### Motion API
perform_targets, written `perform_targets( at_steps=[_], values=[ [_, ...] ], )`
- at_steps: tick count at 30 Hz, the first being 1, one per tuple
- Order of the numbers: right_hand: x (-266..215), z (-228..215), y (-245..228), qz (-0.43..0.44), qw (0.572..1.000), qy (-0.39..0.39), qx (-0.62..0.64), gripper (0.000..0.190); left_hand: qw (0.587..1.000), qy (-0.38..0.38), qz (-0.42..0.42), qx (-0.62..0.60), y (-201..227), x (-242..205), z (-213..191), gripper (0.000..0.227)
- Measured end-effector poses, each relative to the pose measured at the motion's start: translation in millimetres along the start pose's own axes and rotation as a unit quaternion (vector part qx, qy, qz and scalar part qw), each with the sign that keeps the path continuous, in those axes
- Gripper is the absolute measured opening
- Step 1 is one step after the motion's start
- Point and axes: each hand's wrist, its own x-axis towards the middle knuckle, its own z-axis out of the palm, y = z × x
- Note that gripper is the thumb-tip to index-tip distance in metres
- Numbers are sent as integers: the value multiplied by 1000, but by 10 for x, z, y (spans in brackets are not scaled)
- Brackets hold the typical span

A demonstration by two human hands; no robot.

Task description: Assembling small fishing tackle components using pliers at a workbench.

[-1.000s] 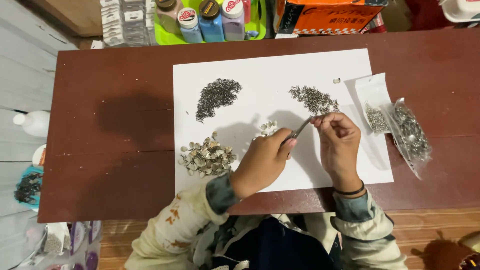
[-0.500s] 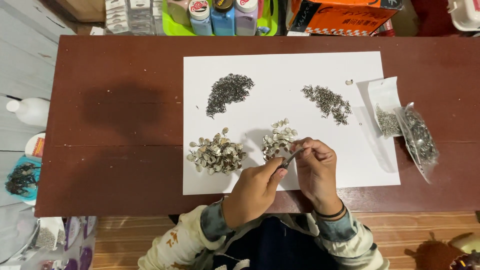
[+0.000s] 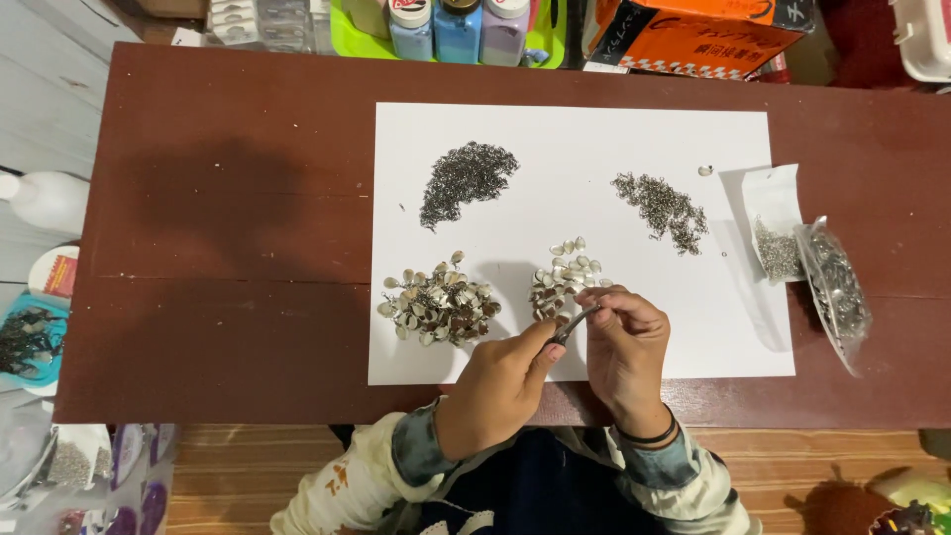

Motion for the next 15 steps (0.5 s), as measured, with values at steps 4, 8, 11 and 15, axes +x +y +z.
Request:
perform_targets(
  at_steps=[4, 8, 11, 15],
  values=[
    [-4, 11, 33, -12, 1000, 1, -16, 14, 1000, 0, 2, -7, 11, 18, -31, 35],
    [-8, 12, 44, -14, 999, -7, -32, 15, 1000, 4, -1, -10, -67, 7, 13, 31],
    [-16, 3, 69, -13, 999, 4, -32, 16, 1000, 4, -9, -17, -95, 0, 29, 30],
    [-4, 22, 102, -27, 999, 13, -36, 14, 1000, 5, -13, -15, -128, -13, 51, 31]
  ],
)
